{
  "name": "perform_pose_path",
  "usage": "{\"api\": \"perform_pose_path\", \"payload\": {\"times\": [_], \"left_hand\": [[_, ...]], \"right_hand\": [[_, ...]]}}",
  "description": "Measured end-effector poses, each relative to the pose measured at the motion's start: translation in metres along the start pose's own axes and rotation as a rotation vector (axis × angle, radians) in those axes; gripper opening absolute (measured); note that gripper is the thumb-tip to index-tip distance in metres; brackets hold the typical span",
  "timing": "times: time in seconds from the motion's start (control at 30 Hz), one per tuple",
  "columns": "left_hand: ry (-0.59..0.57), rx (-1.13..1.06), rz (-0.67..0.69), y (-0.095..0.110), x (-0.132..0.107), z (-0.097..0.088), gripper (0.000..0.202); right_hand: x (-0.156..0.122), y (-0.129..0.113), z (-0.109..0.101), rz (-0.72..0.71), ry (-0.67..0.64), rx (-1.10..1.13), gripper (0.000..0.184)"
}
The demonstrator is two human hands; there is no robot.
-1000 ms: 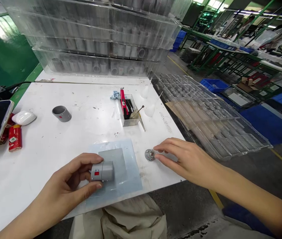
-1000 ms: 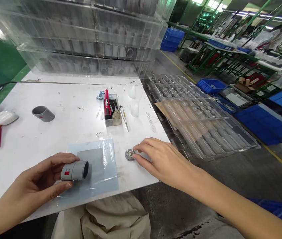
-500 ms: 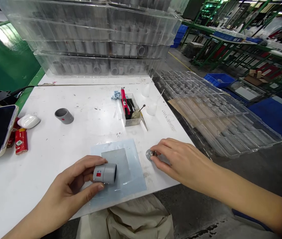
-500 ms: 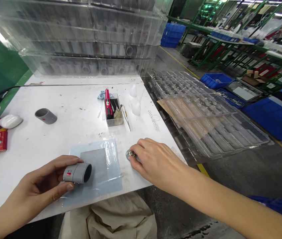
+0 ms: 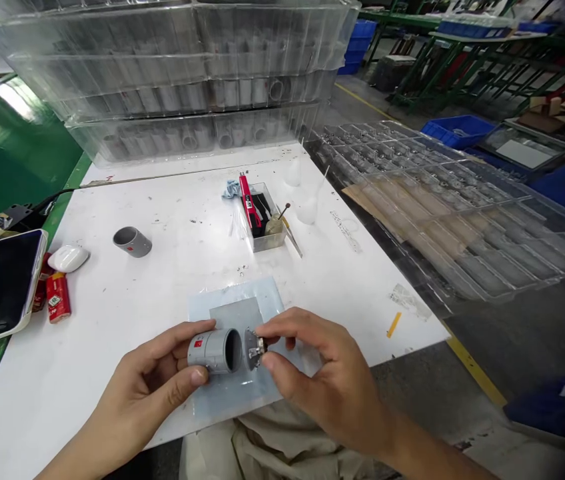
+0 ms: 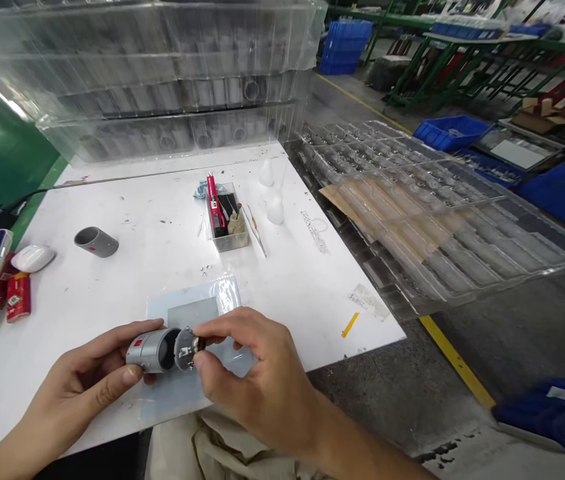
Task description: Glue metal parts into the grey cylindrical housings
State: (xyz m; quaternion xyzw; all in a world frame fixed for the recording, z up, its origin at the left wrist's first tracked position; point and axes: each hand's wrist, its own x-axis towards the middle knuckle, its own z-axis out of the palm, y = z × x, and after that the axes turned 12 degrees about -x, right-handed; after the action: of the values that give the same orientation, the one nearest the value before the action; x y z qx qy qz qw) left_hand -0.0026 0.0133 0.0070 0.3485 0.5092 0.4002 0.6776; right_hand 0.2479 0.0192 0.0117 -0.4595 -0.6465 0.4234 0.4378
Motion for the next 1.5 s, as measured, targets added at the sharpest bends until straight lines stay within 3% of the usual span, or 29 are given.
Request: {"api": "perform_pose_path", "payload": {"times": [0.13, 0.57, 1.5], "left_hand": [[-0.017, -0.022, 0.008, 0.001, 0.001, 0.002, 0.044], [-0.083, -0.088, -0.016, 0.003, 0.001, 0.001, 0.037], [-0.092, -0.091, 0.013, 0.002, 0.001, 0.002, 0.036]], "right_hand": [[-0.006, 0.005, 0.011, 0.015, 0.032, 0.032, 0.022], [-0.006, 0.007, 0.016, -0.019, 0.045, 0.011, 0.025], [-0.003, 0.002, 0.016, -0.056, 0.033, -0.007, 0.026]]}}
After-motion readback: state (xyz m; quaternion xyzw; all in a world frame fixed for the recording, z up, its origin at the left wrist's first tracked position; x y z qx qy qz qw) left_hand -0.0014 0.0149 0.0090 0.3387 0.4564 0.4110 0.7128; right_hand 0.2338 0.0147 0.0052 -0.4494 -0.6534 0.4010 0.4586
